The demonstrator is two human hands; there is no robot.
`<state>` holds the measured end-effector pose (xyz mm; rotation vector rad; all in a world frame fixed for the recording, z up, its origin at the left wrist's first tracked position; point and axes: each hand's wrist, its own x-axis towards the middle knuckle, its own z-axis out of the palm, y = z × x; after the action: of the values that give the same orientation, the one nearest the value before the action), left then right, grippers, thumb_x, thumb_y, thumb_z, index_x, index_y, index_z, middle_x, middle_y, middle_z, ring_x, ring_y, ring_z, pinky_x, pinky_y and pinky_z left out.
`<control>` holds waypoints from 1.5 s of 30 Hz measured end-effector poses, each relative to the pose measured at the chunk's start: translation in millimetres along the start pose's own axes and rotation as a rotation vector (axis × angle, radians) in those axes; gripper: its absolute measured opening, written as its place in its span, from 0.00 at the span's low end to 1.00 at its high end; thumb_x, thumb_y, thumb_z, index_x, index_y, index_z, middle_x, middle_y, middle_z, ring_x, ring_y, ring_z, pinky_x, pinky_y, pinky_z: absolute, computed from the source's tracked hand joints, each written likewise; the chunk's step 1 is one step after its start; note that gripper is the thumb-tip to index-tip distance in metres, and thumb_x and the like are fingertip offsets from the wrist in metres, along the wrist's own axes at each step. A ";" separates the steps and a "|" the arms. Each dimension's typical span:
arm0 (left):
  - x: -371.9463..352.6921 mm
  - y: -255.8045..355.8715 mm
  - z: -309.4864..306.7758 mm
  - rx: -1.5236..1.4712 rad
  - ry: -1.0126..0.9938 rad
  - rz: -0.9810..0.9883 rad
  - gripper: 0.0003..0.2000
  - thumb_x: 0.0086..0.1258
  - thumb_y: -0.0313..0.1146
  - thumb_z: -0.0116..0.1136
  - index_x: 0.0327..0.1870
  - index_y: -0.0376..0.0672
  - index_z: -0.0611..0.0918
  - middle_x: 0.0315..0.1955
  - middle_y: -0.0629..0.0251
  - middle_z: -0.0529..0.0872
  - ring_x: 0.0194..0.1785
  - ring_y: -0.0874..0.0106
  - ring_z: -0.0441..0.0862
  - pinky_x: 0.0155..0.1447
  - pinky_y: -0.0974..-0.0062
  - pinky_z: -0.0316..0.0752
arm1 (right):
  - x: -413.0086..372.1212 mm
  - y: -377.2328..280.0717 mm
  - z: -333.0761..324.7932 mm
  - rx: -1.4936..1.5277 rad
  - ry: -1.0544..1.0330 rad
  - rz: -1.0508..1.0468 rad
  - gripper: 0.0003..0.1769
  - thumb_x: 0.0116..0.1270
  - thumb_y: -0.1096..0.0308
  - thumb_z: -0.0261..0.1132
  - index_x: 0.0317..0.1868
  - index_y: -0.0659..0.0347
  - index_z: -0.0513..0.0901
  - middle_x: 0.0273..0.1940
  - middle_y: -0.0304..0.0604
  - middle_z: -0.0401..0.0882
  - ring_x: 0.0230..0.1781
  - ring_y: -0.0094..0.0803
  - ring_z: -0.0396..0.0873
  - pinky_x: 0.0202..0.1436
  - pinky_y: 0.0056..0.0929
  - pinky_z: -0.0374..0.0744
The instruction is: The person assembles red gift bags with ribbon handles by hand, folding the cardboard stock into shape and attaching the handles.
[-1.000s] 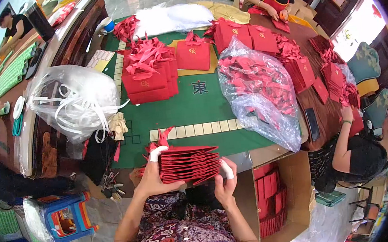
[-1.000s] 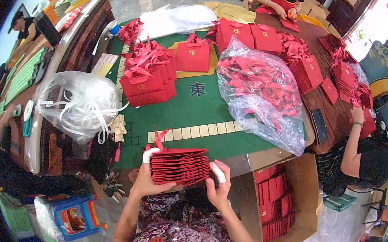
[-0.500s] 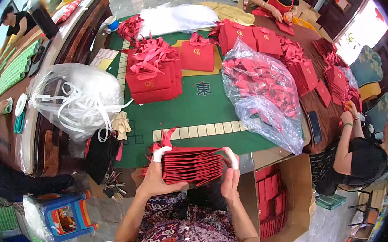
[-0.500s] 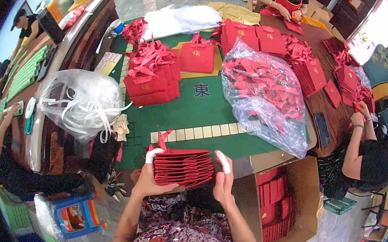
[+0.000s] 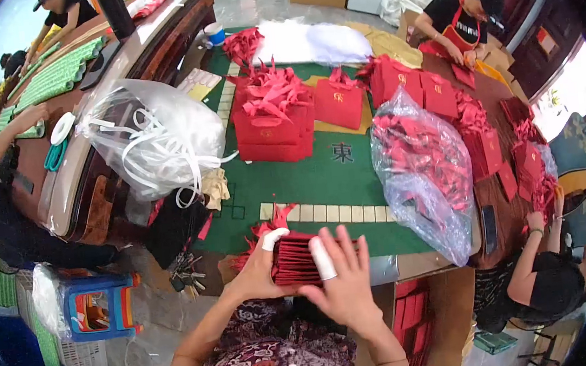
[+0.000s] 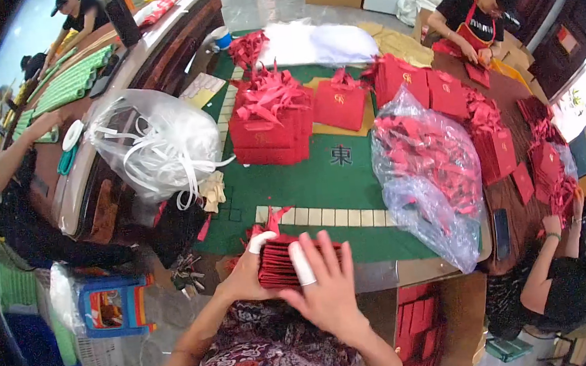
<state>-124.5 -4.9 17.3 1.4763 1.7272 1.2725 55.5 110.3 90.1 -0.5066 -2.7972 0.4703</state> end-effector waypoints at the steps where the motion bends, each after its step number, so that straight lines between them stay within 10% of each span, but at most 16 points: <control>1: -1.7 -3.3 1.9 -0.022 -0.004 -0.039 0.53 0.42 0.39 0.82 0.71 0.41 0.59 0.59 0.47 0.68 0.65 0.49 0.69 0.70 0.57 0.64 | 5.8 -6.8 0.7 -0.005 -0.048 -0.020 0.44 0.62 0.43 0.67 0.73 0.59 0.67 0.76 0.51 0.59 0.77 0.56 0.54 0.76 0.64 0.50; 16: -0.1 -2.3 -0.5 0.022 0.025 0.043 0.52 0.42 0.39 0.82 0.69 0.41 0.58 0.57 0.44 0.69 0.62 0.46 0.72 0.65 0.57 0.69 | 12.3 -12.1 1.7 -0.035 -0.147 -0.052 0.46 0.61 0.42 0.68 0.74 0.57 0.66 0.74 0.54 0.60 0.75 0.59 0.57 0.74 0.63 0.55; 22: 2.8 -0.5 -3.8 0.021 0.031 0.097 0.52 0.46 0.47 0.82 0.68 0.39 0.59 0.54 0.45 0.70 0.58 0.49 0.72 0.64 0.59 0.69 | 72.8 49.8 -22.4 0.406 0.124 0.174 0.12 0.68 0.72 0.66 0.51 0.63 0.84 0.42 0.49 0.86 0.42 0.38 0.85 0.47 0.30 0.81; 33: 0.9 0.1 -2.3 0.024 0.034 0.043 0.51 0.46 0.48 0.82 0.68 0.40 0.62 0.53 0.49 0.71 0.58 0.56 0.74 0.62 0.64 0.69 | 221.9 138.4 84.6 0.282 0.380 0.193 0.35 0.55 0.47 0.77 0.53 0.66 0.80 0.41 0.48 0.79 0.37 0.41 0.81 0.41 0.37 0.79; 45: 0.7 -3.8 -1.0 -0.004 0.048 0.068 0.50 0.46 0.48 0.82 0.69 0.40 0.62 0.54 0.50 0.71 0.58 0.57 0.73 0.63 0.63 0.68 | 234.0 127.9 104.9 0.464 0.556 0.259 0.21 0.57 0.59 0.77 0.42 0.65 0.80 0.37 0.44 0.79 0.35 0.35 0.79 0.42 0.34 0.78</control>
<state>-127.2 -4.4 14.5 1.5258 1.7172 1.3559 -150.9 284.1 -6.2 -0.7526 -2.0201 0.8527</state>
